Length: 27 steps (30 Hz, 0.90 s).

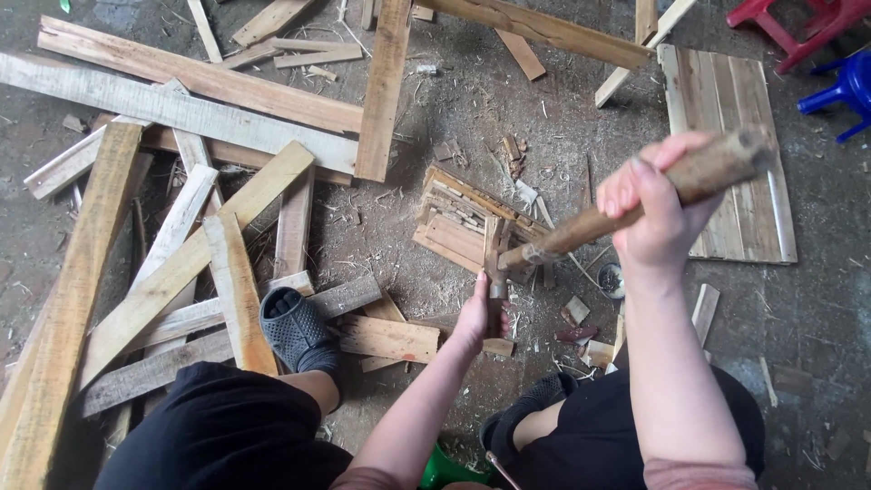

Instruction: The person is using a hammer to strike and dismantle wooden slats from a small wooden assembly on the floor.

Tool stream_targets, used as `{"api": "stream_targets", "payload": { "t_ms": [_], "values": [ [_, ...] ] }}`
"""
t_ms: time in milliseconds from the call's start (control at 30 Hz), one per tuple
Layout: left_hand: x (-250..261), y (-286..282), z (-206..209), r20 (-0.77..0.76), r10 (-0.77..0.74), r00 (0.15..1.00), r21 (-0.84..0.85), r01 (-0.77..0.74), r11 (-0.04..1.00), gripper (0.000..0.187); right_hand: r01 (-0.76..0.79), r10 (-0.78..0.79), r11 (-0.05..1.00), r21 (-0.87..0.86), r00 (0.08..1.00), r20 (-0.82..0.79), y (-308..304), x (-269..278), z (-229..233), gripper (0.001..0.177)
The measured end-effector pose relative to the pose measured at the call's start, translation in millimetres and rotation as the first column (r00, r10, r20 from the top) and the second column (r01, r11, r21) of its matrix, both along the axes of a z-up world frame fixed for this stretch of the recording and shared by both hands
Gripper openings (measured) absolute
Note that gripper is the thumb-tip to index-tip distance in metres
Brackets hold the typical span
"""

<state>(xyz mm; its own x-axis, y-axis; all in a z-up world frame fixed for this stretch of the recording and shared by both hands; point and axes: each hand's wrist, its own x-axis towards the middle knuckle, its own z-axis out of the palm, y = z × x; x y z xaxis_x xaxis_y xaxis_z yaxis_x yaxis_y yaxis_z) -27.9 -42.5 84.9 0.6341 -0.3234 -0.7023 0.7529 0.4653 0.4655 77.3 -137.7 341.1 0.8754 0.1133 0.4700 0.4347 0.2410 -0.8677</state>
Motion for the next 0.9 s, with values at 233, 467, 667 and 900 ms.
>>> {"api": "stream_targets", "payload": {
  "t_ms": [233, 467, 667, 900],
  "values": [
    [2.3, -4.1, -0.5, -0.073, 0.035, 0.997, 0.051, -0.032, 0.998, 0.081, 0.077, -0.077, 0.997, -0.007, 0.997, 0.023, -13.5, -50.2, -5.5, 0.023],
    [4.7, 3.8, 24.3, -0.109, -0.023, 0.994, 0.201, 0.045, 0.979, 0.087, 0.202, -0.205, 0.977, 0.073, 0.978, 0.034, -41.8, -89.7, -23.7, 0.032],
    [16.2, -28.6, -10.9, -0.171, 0.142, 0.975, -0.079, -0.157, 0.984, 0.083, 0.037, 0.017, 0.988, -0.147, 0.936, 0.351, -42.0, -143.8, 5.1, 0.021],
    [8.1, -10.9, -7.2, 0.268, -0.067, 0.961, 0.603, -0.113, 0.790, 0.066, -0.237, 0.225, 0.972, 0.001, 0.925, 0.307, -117.4, -123.0, 15.5, 0.042]
  ]
}}
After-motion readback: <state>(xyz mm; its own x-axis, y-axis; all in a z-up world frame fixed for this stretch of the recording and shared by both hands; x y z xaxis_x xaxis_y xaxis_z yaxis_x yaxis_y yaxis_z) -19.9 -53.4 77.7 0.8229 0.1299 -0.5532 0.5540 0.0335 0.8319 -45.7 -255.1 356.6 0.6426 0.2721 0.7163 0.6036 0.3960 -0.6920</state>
